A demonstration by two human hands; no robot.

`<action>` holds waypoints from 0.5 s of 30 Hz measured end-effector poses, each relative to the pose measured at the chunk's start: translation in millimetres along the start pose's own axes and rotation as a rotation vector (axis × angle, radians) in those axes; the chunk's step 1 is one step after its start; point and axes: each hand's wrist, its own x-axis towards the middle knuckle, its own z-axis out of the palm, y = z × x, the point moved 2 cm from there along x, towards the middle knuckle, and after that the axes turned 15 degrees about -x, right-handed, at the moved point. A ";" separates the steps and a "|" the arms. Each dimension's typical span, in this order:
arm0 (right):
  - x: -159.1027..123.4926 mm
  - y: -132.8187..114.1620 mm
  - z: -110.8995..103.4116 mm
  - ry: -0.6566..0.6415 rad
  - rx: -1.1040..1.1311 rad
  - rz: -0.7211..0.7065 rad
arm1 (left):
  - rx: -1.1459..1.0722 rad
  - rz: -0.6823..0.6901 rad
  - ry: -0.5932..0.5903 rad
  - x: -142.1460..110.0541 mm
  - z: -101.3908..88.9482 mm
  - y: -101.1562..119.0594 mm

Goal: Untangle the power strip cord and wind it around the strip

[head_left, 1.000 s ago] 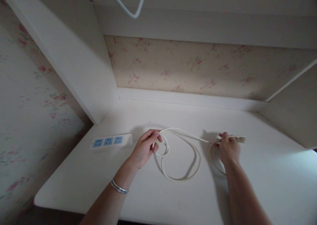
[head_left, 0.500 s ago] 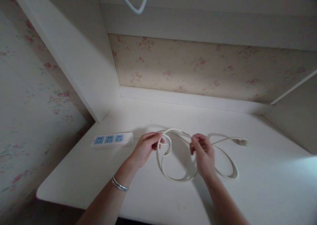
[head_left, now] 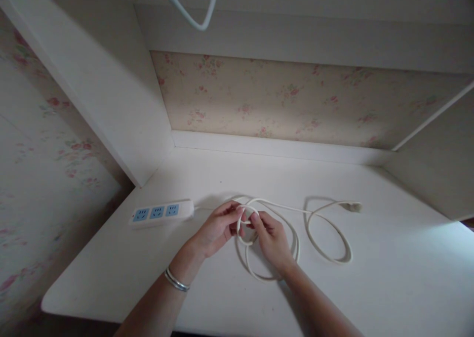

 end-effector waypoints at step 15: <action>17.1 25.6 -19.2 0.298 0.288 0.325 | -0.013 0.072 -0.075 -1.0 -2.8 3.8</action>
